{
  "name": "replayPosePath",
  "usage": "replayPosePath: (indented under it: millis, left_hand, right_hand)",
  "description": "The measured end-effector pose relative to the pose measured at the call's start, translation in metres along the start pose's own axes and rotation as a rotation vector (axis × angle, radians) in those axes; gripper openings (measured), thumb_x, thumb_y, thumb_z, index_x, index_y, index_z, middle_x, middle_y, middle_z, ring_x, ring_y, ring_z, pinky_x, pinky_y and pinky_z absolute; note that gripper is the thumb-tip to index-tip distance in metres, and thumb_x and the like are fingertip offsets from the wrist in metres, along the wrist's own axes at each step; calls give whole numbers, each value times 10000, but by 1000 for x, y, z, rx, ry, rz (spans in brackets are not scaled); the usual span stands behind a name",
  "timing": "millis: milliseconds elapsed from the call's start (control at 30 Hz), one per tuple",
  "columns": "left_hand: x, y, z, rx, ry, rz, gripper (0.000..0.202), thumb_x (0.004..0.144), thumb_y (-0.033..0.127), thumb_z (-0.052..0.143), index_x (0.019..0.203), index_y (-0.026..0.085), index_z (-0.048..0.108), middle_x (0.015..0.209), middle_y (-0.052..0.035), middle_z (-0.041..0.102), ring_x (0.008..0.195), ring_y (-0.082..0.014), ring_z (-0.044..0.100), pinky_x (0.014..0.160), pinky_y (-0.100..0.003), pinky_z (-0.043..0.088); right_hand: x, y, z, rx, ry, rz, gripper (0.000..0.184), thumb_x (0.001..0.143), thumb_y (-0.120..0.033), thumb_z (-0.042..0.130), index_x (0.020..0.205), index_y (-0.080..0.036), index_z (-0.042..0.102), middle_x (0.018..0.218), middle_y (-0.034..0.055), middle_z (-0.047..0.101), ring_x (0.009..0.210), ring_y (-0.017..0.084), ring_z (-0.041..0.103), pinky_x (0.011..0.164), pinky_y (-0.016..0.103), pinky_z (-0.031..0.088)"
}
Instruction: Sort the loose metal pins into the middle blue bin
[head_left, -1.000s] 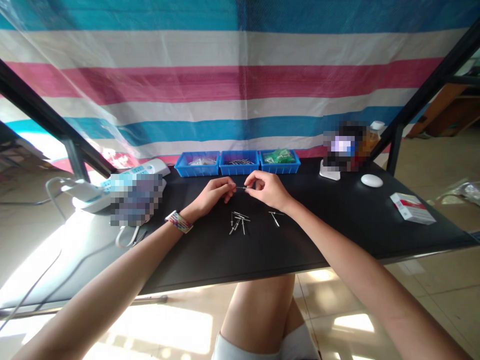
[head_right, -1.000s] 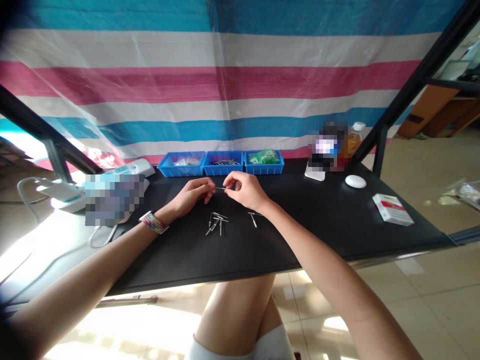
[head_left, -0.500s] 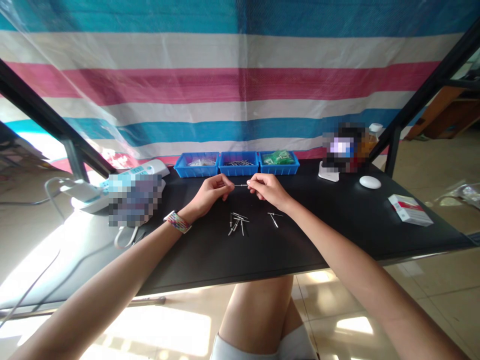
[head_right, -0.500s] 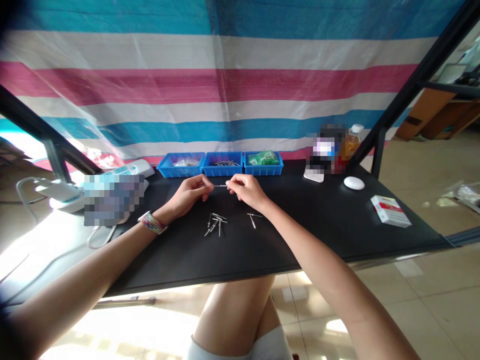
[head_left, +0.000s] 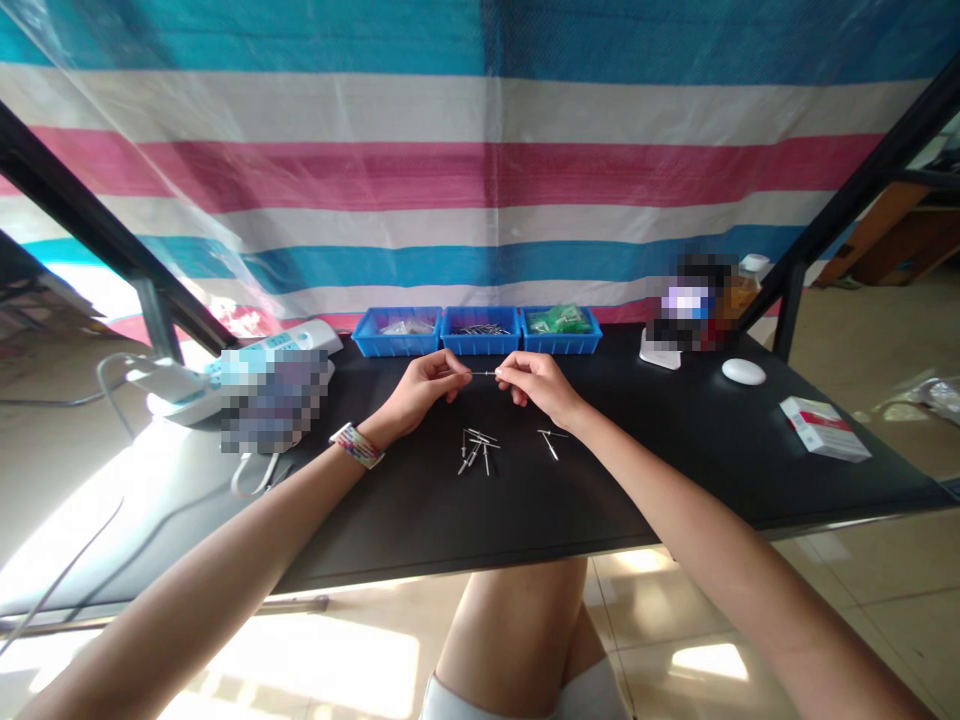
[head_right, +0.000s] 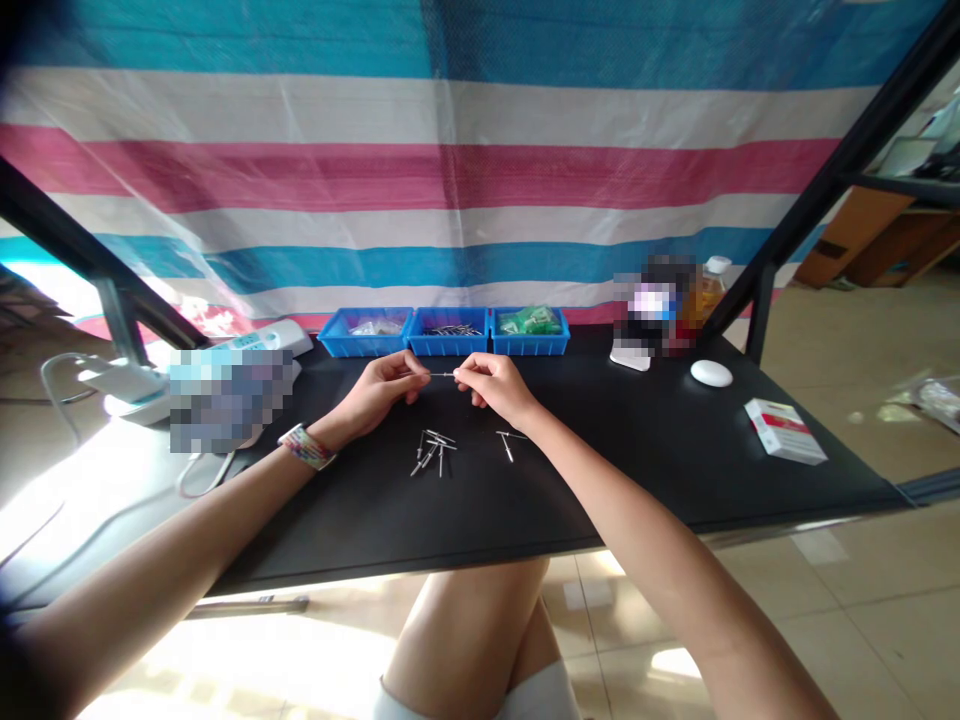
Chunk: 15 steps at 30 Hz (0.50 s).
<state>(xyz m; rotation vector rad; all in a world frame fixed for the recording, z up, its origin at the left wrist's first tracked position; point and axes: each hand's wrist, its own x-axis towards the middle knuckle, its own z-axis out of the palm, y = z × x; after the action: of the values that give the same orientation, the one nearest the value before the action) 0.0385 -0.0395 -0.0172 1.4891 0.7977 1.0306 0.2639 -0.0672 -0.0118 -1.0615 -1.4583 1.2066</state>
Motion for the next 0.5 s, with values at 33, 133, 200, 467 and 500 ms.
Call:
replayPosePath:
  millis: [33,133,200,467,500]
  left_hand:
    - [0,0,0,0,-2,-4,316,781,374,881,823,164,650,679,26,592,555,-90,514,552,-232,364]
    - [0,2,0,-1,-24,-26,303,801,379,861,872,166,657,663,33,579,549,-94,515,546,-229,369]
    - [0,3,1,-18,-42,-49,291,823,388,832,885,166,654,674,26,586,557,-100,523,548,-230,386]
    - [1,2,1,-36,-68,-117,324,891,469,716,834,153,670,695,-16,606,587,-127,544,548,-247,437]
    - [1,2,0,-29,-75,-121,343,897,485,709,826,152,675,690,-17,603,586,-127,543,550,-249,438]
  right_hand:
    - [0,0,0,6,2,-6,249,801,-418,741,768,-180,675,724,8,697,488,90,559,440,203,412]
    - [-1,0,1,15,12,-35,217,777,-385,758,763,-184,677,687,-11,664,498,95,557,452,208,422]
    - [-2,0,2,15,26,-52,202,761,-366,772,763,-187,678,671,-22,641,500,97,557,456,212,427]
    - [-2,-1,5,0,77,-101,229,736,-377,803,796,-191,682,755,-9,670,515,95,561,454,220,437]
    - [-2,-1,5,2,80,-110,233,738,-381,806,798,-190,686,759,-7,673,519,95,562,456,220,441]
